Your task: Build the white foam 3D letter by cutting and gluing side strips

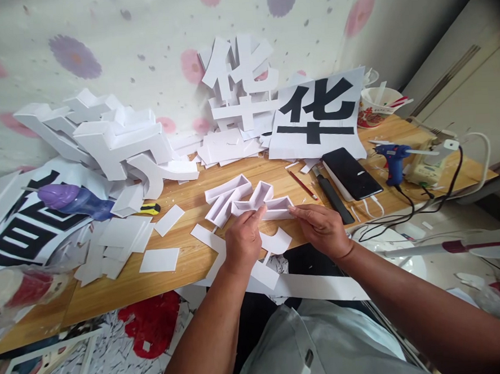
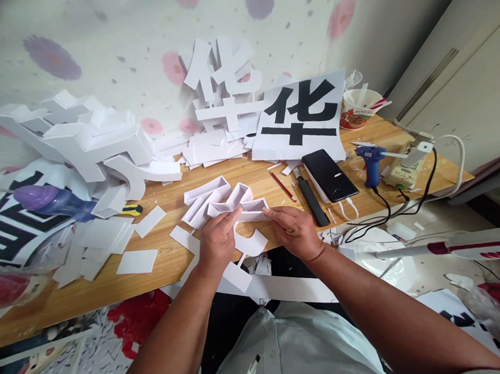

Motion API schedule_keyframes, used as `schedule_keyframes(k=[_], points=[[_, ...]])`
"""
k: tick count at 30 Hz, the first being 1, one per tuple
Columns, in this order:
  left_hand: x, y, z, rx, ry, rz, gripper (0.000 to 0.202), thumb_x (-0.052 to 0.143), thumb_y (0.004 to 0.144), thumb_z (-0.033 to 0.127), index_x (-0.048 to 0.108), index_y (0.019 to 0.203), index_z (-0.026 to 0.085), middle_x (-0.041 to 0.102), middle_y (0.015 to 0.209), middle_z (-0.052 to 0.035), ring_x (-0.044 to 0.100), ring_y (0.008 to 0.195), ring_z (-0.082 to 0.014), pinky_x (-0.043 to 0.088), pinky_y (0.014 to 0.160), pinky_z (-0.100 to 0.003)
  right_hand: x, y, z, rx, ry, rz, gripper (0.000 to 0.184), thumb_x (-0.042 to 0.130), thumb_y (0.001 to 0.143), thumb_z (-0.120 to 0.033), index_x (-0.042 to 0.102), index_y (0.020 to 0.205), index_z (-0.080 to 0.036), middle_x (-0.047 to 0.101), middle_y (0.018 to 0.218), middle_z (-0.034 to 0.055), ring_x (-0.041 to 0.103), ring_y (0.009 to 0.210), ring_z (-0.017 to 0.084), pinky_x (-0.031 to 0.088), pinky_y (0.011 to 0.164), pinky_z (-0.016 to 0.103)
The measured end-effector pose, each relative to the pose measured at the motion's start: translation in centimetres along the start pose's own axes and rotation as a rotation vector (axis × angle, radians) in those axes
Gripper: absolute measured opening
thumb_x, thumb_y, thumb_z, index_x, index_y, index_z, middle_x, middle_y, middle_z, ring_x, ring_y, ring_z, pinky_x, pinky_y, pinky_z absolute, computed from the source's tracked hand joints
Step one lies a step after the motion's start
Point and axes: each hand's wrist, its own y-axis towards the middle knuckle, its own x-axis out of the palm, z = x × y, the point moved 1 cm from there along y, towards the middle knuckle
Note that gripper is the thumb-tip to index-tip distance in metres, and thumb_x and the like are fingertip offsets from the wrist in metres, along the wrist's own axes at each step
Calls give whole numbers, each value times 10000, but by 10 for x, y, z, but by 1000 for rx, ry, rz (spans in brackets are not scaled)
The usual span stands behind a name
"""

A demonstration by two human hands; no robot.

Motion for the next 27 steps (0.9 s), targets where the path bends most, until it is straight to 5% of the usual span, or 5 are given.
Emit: schedule_keyframes(k=[27], points=[[-1, 0, 2, -15, 21, -2, 462, 498, 1064, 84, 740, 1416, 258, 817, 1203, -79, 784, 1070, -206, 646, 974, -337, 0, 0, 0, -30, -2, 6, 410, 643, 1026, -85, 794, 1325, -322, 850, 1149, 69, 833, 996, 216, 702, 880, 346]])
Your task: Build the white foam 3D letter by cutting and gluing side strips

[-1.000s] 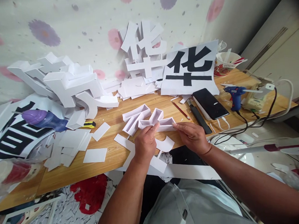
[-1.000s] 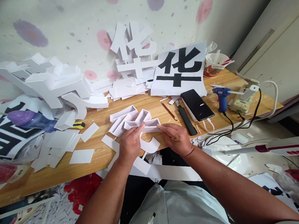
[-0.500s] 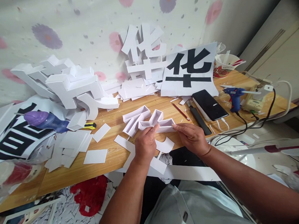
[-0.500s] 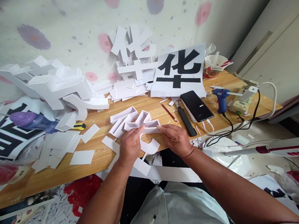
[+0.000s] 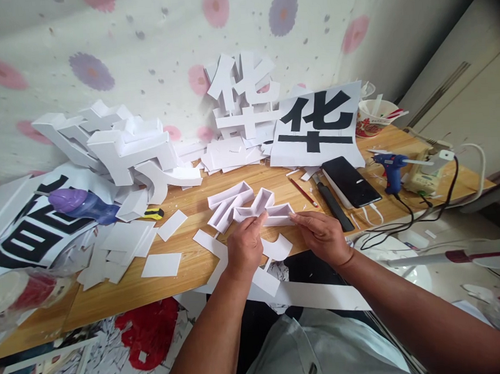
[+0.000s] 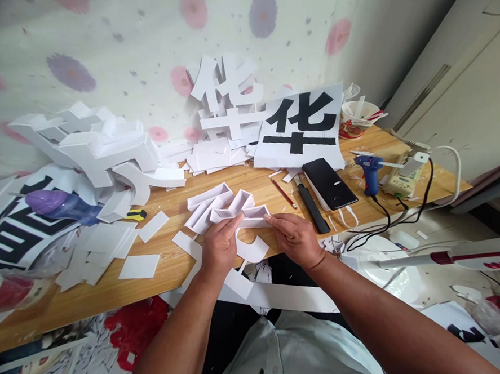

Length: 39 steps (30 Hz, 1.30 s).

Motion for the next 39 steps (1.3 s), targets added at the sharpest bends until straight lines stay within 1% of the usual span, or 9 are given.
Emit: schedule_keyframes(k=[7, 12, 21, 25, 28, 31, 35, 39], points=[[-1, 0, 0, -4, 6, -4, 477, 505, 1043, 65, 743, 1410, 256, 813, 1222, -79, 780, 1080, -210, 653, 980, -348, 0, 1, -1, -13, -12, -3, 383, 644, 1029, -96, 799, 1310, -306, 854, 1136, 74, 836, 981, 212, 707, 870, 341], [-1, 0, 0, 8, 0, -8, 487, 499, 1037, 52, 739, 1414, 246, 813, 1232, -77, 779, 1085, -201, 652, 970, -332, 1, 0, 0, -17, 12, 21, 363, 652, 1025, -105, 810, 1281, -307, 857, 1132, 64, 839, 981, 212, 709, 875, 341], [1, 0, -4, -9, -10, -9, 482, 513, 1030, 66, 747, 1410, 247, 818, 1210, -76, 784, 1090, -203, 640, 1029, -346, 2, 1, 2, 7, 26, 21, 281, 649, 1048, -160, 830, 1213, -297, 860, 1109, 75, 837, 965, 209, 711, 858, 352], [1, 1, -4, -9, -25, -14, 496, 490, 1030, 66, 745, 1412, 254, 819, 1199, -74, 778, 1087, -204, 642, 1018, -353, 2, 1, 4, 27, 19, -7, 264, 641, 1054, -187, 836, 1197, -294, 861, 1118, 79, 837, 983, 216, 710, 886, 372], [2, 1, -4, -23, -31, -21, 505, 497, 1014, 58, 747, 1409, 249, 818, 1201, -74, 777, 1077, -202, 641, 998, -339, 2, 0, 4, 45, 9, -24, 264, 623, 1061, -204, 838, 1190, -288, 861, 1125, 81, 837, 985, 218, 708, 896, 378], [2, 1, -3, -22, -31, -20, 502, 507, 1008, 48, 749, 1405, 239, 817, 1199, -74, 775, 1079, -200, 633, 985, -321, 1, -1, 4, 52, 3, -39, 275, 606, 1067, -205, 837, 1195, -284, 859, 1125, 80, 835, 988, 215, 704, 893, 368], [2, 1, -2, -10, -25, -18, 512, 493, 1005, 34, 751, 1400, 232, 816, 1201, -78, 774, 1077, -200, 625, 987, -321, 0, -1, 6, 44, 11, -50, 277, 606, 1064, -204, 838, 1198, -275, 858, 1117, 85, 833, 982, 216, 701, 884, 362], [2, 1, -1, -23, -10, -24, 528, 493, 992, 28, 745, 1410, 228, 819, 1162, -79, 774, 1043, -200, 626, 988, -332, -1, -1, 7, 36, 10, -53, 285, 591, 1069, -203, 839, 1191, -272, 857, 1090, 90, 831, 954, 214, 696, 866, 361]])
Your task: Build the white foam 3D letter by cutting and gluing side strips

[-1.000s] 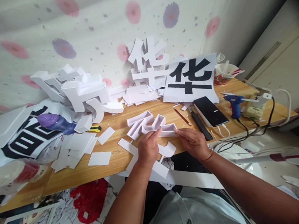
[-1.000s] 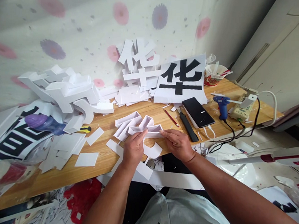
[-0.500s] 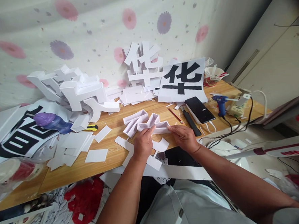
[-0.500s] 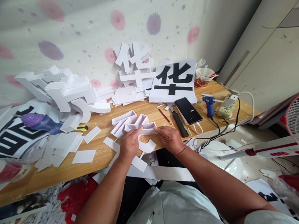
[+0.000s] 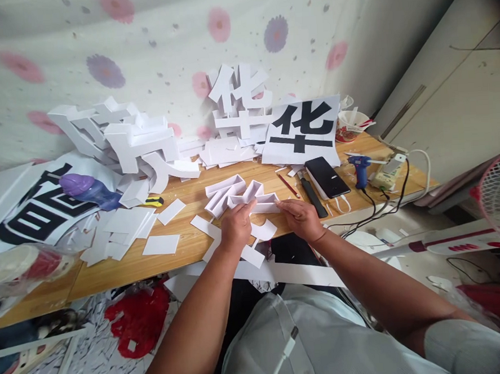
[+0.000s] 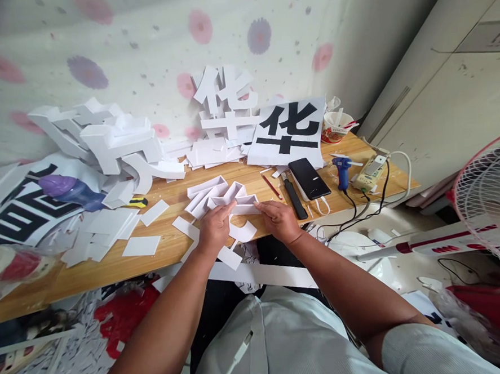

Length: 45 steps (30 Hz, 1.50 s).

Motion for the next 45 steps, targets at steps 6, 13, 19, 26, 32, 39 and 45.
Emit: schedule_keyframes(k=[6, 13, 19, 26, 32, 39, 45], points=[[-1, 1, 2, -10, 16, -5, 530, 505, 980, 27, 755, 1401, 230, 823, 1132, -81, 775, 1047, -211, 629, 983, -334, -7, 2, -1, -33, 14, -55, 337, 549, 1074, -176, 808, 1271, -266, 851, 1094, 90, 822, 976, 207, 687, 872, 365], [-1, 0, 2, -12, 31, -13, 531, 518, 963, 29, 755, 1401, 213, 826, 1145, -91, 772, 1008, -219, 627, 929, -331, -3, -3, 2, 53, 20, -27, 330, 654, 1043, -279, 763, 1353, -249, 854, 1123, 92, 831, 959, 229, 682, 901, 374], [0, 0, 2, -25, 42, -23, 548, 502, 957, 9, 750, 1405, 204, 823, 1129, -86, 771, 1005, -221, 619, 923, -336, 4, -3, 1, 282, 41, 40, 210, 734, 989, -403, 836, 1023, -222, 854, 897, 55, 800, 744, 213, 658, 729, 309], [-1, -1, 2, -14, 35, -35, 560, 503, 961, 10, 734, 1427, 218, 818, 1170, -76, 767, 1037, -209, 613, 935, -315, 8, -5, -4, 322, 35, 92, 229, 720, 994, -405, 860, 944, -231, 858, 867, 48, 802, 747, 225, 633, 716, 311], [0, -1, 3, -22, 38, -34, 578, 487, 949, -12, 740, 1421, 207, 819, 1176, -80, 768, 1060, -219, 612, 969, -328, 8, -6, -4, 328, 19, 88, 212, 728, 988, -403, 870, 943, -252, 865, 900, 53, 813, 776, 243, 640, 761, 332], [1, -1, 2, -22, 33, -34, 589, 485, 953, -2, 727, 1442, 218, 813, 1204, -84, 767, 1051, -223, 626, 959, -339, 8, -6, -6, 323, -11, 83, 203, 729, 995, -401, 866, 969, -254, 865, 914, 55, 810, 769, 243, 633, 760, 343], [2, -2, 1, -18, 43, -28, 592, 491, 951, -11, 730, 1442, 219, 813, 1193, -85, 764, 1045, -220, 625, 963, -337, 10, -6, -7, 330, -27, 85, 226, 711, 1008, -407, 867, 958, -251, 861, 897, 49, 796, 744, 230, 617, 739, 330]])
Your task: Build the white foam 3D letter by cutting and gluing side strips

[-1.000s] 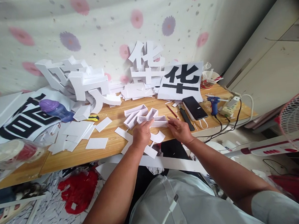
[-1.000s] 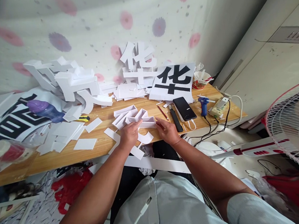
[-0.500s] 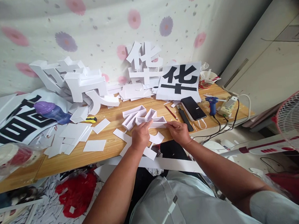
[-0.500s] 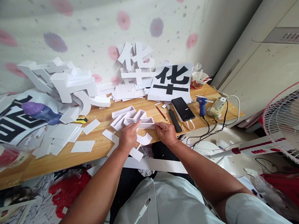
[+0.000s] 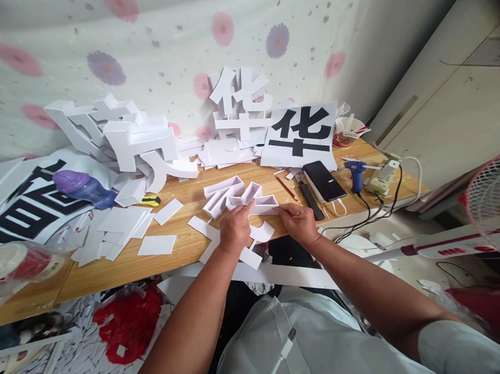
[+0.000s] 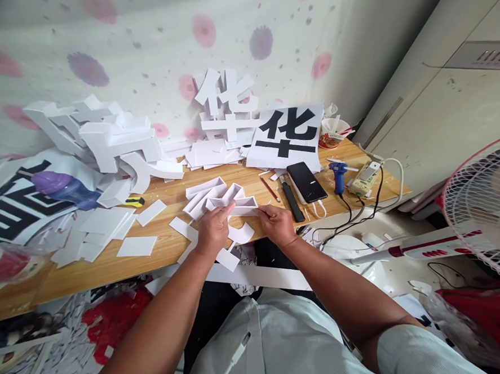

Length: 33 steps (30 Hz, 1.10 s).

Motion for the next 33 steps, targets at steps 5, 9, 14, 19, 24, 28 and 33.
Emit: schedule_keyframes(k=[5, 9, 14, 19, 24, 28, 33], points=[[1, 0, -1, 2, 10, 3, 608, 492, 941, -20, 728, 1444, 227, 812, 1195, -78, 766, 1044, -217, 629, 966, -332, -1, 0, 1, -3, 4, -1, 224, 712, 1006, -403, 862, 930, -255, 853, 863, 45, 791, 732, 230, 606, 730, 324], [0, 0, 0, -7, 7, -1, 607, 490, 939, -14, 729, 1442, 228, 812, 1208, -78, 765, 1069, -220, 627, 987, -339, -5, 2, 1, 7, -7, -47, 199, 701, 1006, -382, 852, 966, -259, 855, 904, 44, 792, 770, 232, 603, 747, 324], [-2, 1, 3, -32, -1, -21, 597, 488, 940, 11, 736, 1433, 239, 812, 1213, -71, 760, 1102, -228, 625, 1000, -350, -9, 5, 0, -7, -73, -137, 166, 692, 1009, -355, 831, 997, -264, 835, 901, 31, 774, 798, 229, 575, 774, 323], [-3, 1, 3, -37, -4, -19, 586, 486, 947, 23, 737, 1430, 242, 817, 1182, -62, 760, 1072, -223, 622, 985, -347, -14, 8, 1, -86, -201, -233, 142, 678, 1012, -271, 817, 982, -271, 820, 900, 37, 752, 848, 240, 549, 822, 334], [-1, 1, 2, -31, 22, -18, 631, 497, 914, 3, 723, 1449, 249, 815, 1154, -57, 756, 1021, -202, 621, 923, -309, -18, 9, 0, -197, -264, -289, 158, 669, 1005, -211, 817, 971, -251, 811, 958, 72, 727, 942, 253, 534, 923, 354], [-1, 1, 2, -14, 45, -9, 619, 497, 916, 7, 730, 1442, 237, 815, 1130, -60, 759, 980, -206, 618, 888, -316, -14, 8, 0, -176, -275, -263, 188, 650, 1020, -225, 795, 902, -242, 793, 884, 69, 707, 884, 244, 528, 860, 334], [-1, 1, 3, -27, 66, -36, 633, 505, 913, 2, 719, 1462, 235, 811, 1103, -66, 757, 973, -214, 607, 884, -318, -10, 6, -2, -185, -350, -251, 287, 632, 1031, -232, 723, 759, -236, 757, 804, 71, 672, 826, 234, 506, 836, 334]])
